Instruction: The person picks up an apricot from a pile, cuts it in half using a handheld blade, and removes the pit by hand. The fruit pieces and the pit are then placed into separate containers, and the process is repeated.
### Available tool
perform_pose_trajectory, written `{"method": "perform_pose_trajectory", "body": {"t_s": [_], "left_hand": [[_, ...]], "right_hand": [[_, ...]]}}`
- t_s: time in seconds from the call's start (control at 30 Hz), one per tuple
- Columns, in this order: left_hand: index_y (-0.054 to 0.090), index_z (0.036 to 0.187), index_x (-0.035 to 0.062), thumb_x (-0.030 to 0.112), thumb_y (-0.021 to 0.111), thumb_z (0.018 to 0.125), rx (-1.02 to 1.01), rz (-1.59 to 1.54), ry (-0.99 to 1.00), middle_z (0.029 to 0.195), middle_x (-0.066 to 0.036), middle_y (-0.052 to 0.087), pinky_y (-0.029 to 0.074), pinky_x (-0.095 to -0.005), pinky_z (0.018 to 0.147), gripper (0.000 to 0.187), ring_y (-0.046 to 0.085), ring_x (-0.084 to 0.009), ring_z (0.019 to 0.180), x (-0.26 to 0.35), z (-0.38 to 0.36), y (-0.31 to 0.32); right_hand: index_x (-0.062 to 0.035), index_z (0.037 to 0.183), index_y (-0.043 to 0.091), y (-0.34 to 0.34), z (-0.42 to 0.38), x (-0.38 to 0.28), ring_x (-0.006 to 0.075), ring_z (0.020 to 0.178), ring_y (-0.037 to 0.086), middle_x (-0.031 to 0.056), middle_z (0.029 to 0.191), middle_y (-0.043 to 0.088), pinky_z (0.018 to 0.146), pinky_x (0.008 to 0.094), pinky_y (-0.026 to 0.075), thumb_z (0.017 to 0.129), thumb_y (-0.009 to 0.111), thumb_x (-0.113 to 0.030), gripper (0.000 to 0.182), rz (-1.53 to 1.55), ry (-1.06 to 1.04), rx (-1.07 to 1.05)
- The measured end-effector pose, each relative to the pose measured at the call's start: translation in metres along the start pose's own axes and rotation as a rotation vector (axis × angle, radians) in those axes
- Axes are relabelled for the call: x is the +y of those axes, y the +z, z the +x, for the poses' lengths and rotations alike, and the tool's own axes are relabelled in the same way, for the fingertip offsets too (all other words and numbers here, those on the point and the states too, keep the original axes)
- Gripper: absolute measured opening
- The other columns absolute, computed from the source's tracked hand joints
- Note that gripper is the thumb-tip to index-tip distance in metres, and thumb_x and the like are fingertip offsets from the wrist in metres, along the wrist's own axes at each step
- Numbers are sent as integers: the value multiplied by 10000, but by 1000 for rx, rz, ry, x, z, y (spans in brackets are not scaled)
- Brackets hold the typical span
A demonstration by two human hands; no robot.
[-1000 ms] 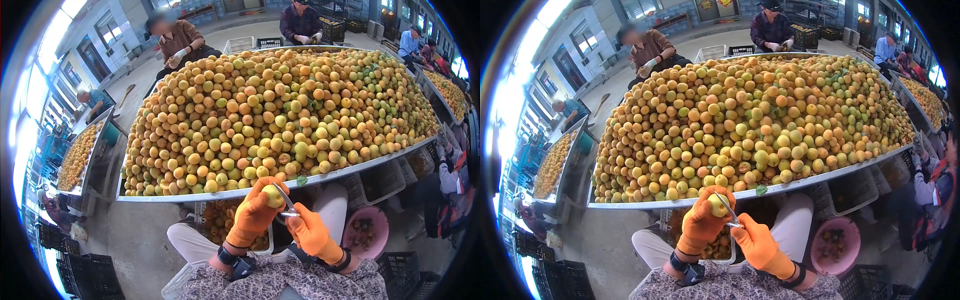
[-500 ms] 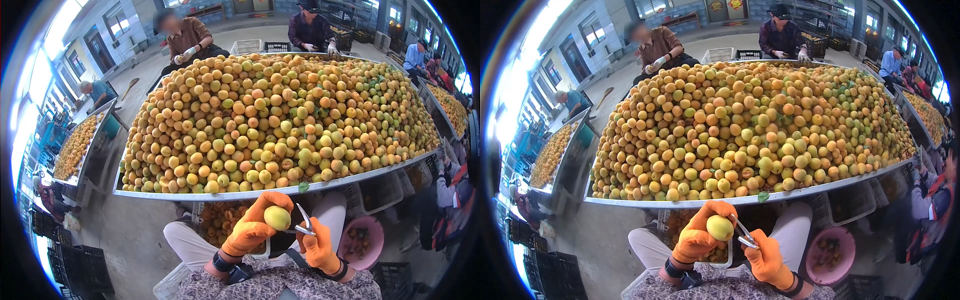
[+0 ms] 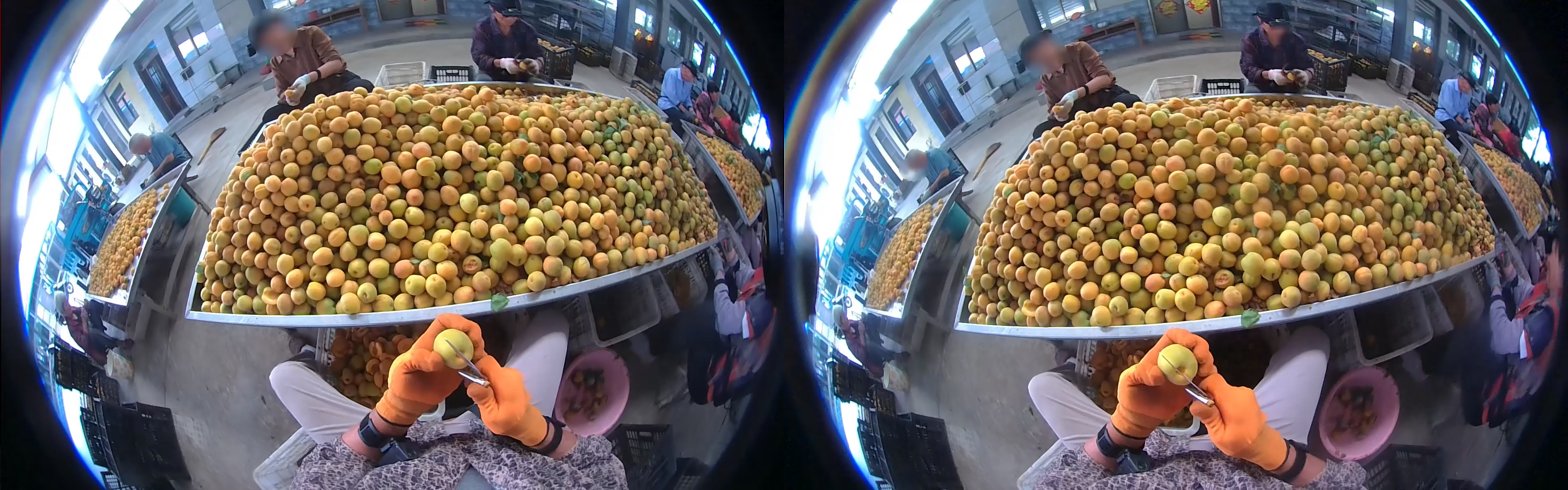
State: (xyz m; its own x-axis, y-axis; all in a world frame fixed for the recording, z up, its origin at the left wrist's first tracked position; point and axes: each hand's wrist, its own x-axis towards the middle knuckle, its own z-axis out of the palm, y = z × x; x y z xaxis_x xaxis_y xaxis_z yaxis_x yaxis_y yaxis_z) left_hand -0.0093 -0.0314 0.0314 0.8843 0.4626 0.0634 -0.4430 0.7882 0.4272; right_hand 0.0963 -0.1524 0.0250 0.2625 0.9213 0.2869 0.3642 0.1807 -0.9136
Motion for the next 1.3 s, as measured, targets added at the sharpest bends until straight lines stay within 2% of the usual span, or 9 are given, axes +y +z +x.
{"method": "perform_pose_trajectory", "body": {"t_s": [0.13, 0.4, 0.77, 0.93, 1.03, 1.13, 1.2, 1.27, 1.3], "left_hand": [[503, 1085, 43, 254, 682, 689, 21, -20, -9, 1011, -111, 502, 387, -381, 843, 483, 461, -246, 895, -3, -1, -5], [517, 1121, 39, 287, 645, 684, 100, 5, -19, 982, -101, 503, 354, -455, 1057, 519, 483, -250, 922, -5, -2, 0], [505, 1158, 26, 317, 689, 716, 84, 145, 31, 1059, -118, 530, 396, -414, 1010, 561, 519, -253, 986, -5, -8, -4], [483, 1181, 21, 311, 695, 735, 77, 358, -30, 1109, -126, 534, 466, -340, 917, 573, 548, -218, 1040, 2, -13, 1], [479, 1172, 20, 308, 690, 739, 53, 453, -19, 1104, -113, 529, 480, -309, 855, 561, 546, -186, 996, 9, -11, 3], [475, 1163, 18, 289, 689, 741, -2, 799, -51, 1087, -102, 527, 464, -303, 846, 546, 545, -187, 951, 33, -10, 9], [490, 1106, 7, 263, 602, 803, -287, 1185, -20, 989, -136, 581, 447, -311, 802, 412, 564, -188, 924, 52, -5, 20], [492, 1201, 3, 288, 666, 837, -332, 1117, -59, 1054, -124, 587, 456, -302, 836, 494, 569, -186, 991, 43, -10, 21], [479, 1256, -2, 343, 683, 850, -239, 801, -12, 1101, -119, 583, 458, -299, 861, 570, 565, -185, 1027, 25, -13, 21]], "right_hand": [[-16, 1000, 553, 9, 1, 4, 408, 665, 622, 180, 728, 618, 567, 394, 496, 961, 538, -442, 428, 7, 7, 44], [-11, 998, 569, 6, -2, 6, 403, 661, 617, 182, 743, 619, 560, 387, 492, 955, 546, -449, 441, 2, 20, 22], [12, 1040, 552, 15, -4, 7, 430, 648, 616, 191, 728, 619, 534, 422, 484, 945, 593, -362, 388, -88, -37, 87], [44, 1225, 509, 25, -7, 18, 341, 862, 678, 196, 953, 665, 728, 352, 513, 978, 540, -296, 421, 21, 87, 67], [43, 1102, 521, 32, -1, 19, 445, 644, 604, 217, 720, 616, 524, 442, 451, 915, 630, -233, 350, 36, -63, 180], [43, 1095, 523, 28, -2, 19, 421, 632, 616, 202, 721, 620, 534, 424, 463, 920, 606, -207, 316, 35, -35, 100], [40, 1101, 523, 22, -5, 11, 397, 622, 618, 181, 714, 621, 539, 412, 470, 919, 592, -206, 314, 66, -83, 63], [38, 1107, 523, 17, -5, 9, 374, 612, 620, 161, 708, 622, 544, 399, 477, 919, 579, -204, 312, 93, -141, 20], [34, 1117, 528, 16, -5, 11, 354, 616, 618, 144, 723, 625, 561, 386, 485, 914, 574, -215, 324, 123, -150, 21]]}}
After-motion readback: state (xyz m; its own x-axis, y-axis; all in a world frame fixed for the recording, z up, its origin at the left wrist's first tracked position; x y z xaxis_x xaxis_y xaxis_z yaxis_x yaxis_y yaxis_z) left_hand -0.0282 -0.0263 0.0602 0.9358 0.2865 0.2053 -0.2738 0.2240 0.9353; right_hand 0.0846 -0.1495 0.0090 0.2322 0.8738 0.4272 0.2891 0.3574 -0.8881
